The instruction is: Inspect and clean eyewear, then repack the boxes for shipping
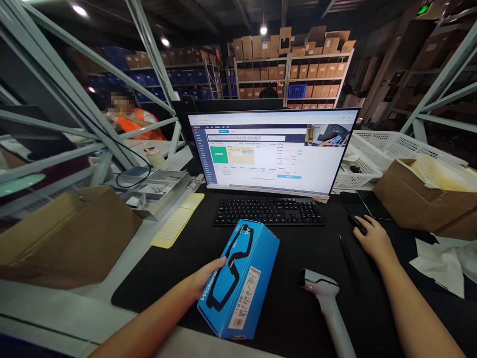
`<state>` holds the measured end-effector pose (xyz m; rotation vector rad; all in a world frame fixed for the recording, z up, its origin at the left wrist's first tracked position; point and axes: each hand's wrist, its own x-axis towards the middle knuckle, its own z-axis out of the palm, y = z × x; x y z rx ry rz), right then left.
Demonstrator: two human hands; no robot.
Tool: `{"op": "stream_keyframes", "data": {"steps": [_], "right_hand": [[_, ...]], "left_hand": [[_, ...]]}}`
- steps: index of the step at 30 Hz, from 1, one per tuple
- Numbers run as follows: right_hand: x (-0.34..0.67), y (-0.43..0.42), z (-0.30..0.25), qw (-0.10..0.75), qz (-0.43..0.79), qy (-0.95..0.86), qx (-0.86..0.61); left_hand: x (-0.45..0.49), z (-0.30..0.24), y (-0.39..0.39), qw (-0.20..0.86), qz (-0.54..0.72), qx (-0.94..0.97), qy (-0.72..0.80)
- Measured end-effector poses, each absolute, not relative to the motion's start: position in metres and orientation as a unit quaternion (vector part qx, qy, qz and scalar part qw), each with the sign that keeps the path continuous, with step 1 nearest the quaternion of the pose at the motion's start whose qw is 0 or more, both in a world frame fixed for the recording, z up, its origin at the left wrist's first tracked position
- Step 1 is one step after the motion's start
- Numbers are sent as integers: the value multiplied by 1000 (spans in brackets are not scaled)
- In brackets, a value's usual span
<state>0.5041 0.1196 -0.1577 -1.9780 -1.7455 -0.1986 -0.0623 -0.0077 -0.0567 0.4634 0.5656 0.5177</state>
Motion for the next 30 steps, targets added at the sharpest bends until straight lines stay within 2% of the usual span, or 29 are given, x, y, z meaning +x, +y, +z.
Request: {"op": "stream_keyframes", "data": {"steps": [10,30], "right_hand": [[502,117,-155,233,-74,-623,-743],[511,125,-169,268,-96,-630,-723]], "left_hand": [[-63,-56,-8,907,241,215,272],[-70,-63,-6,898,231,200,316]]}}
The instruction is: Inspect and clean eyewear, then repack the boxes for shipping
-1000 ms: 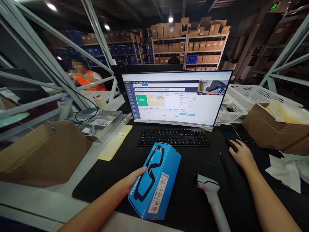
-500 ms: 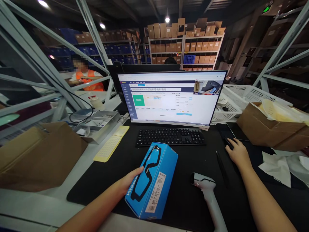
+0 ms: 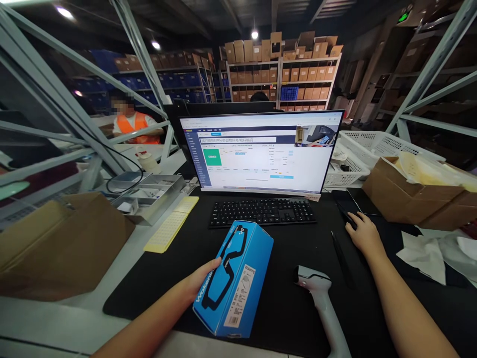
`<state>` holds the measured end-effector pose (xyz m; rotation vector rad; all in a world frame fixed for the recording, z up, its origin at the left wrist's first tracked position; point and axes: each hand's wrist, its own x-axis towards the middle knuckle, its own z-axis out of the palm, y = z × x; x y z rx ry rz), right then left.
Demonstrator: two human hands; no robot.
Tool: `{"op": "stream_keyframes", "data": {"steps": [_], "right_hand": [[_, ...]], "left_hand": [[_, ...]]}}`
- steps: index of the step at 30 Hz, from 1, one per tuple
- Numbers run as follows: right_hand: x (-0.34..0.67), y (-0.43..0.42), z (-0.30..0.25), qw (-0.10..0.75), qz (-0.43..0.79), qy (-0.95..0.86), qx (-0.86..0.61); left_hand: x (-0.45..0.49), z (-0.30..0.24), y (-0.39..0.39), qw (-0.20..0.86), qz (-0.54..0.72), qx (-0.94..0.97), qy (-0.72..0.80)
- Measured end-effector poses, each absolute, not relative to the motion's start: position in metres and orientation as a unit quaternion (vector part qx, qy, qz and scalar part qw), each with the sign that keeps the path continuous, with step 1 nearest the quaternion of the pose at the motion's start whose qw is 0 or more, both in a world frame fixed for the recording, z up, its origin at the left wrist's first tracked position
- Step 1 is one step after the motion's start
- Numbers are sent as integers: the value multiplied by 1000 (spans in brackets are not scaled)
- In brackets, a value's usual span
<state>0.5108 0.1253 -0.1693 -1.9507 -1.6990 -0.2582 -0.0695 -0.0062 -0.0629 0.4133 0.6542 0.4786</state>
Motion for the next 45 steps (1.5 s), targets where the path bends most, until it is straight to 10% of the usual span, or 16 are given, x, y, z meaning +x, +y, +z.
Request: {"op": "stream_keyframes", "data": {"steps": [45], "right_hand": [[500,120,-159,249,-113,-614,-740]], "left_hand": [[-68,-61,-1,915,221,174,288]]}}
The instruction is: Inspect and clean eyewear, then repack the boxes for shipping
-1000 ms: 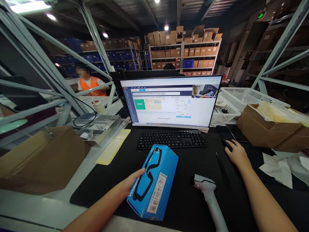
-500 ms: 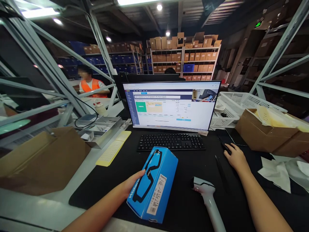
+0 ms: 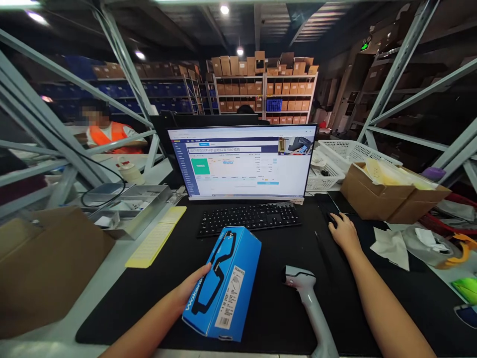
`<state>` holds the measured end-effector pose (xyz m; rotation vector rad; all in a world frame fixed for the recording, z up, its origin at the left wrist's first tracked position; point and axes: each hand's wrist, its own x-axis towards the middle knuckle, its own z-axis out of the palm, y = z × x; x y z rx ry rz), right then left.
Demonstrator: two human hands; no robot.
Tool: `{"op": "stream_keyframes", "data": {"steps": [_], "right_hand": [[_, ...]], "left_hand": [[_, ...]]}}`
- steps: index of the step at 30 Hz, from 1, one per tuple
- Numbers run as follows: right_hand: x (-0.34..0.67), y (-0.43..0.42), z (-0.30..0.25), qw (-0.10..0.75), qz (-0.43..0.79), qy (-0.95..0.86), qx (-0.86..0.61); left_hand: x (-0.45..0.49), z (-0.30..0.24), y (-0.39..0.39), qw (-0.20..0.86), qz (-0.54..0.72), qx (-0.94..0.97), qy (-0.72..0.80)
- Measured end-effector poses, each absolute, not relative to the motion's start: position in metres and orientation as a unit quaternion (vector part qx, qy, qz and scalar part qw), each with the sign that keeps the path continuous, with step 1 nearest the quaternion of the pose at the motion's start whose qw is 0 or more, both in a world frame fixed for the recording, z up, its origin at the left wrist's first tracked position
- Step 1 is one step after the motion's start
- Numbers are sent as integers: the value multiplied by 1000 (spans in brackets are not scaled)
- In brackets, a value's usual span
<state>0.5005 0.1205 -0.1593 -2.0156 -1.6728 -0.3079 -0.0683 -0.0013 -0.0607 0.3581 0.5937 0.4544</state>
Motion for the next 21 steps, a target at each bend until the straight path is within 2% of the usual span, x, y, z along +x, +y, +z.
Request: {"op": "stream_keyframes", "data": {"steps": [21], "right_hand": [[487,110,-136,235,-74,-570,-784]], "left_hand": [[-67,-59,-1,918,225,167,281]]}}
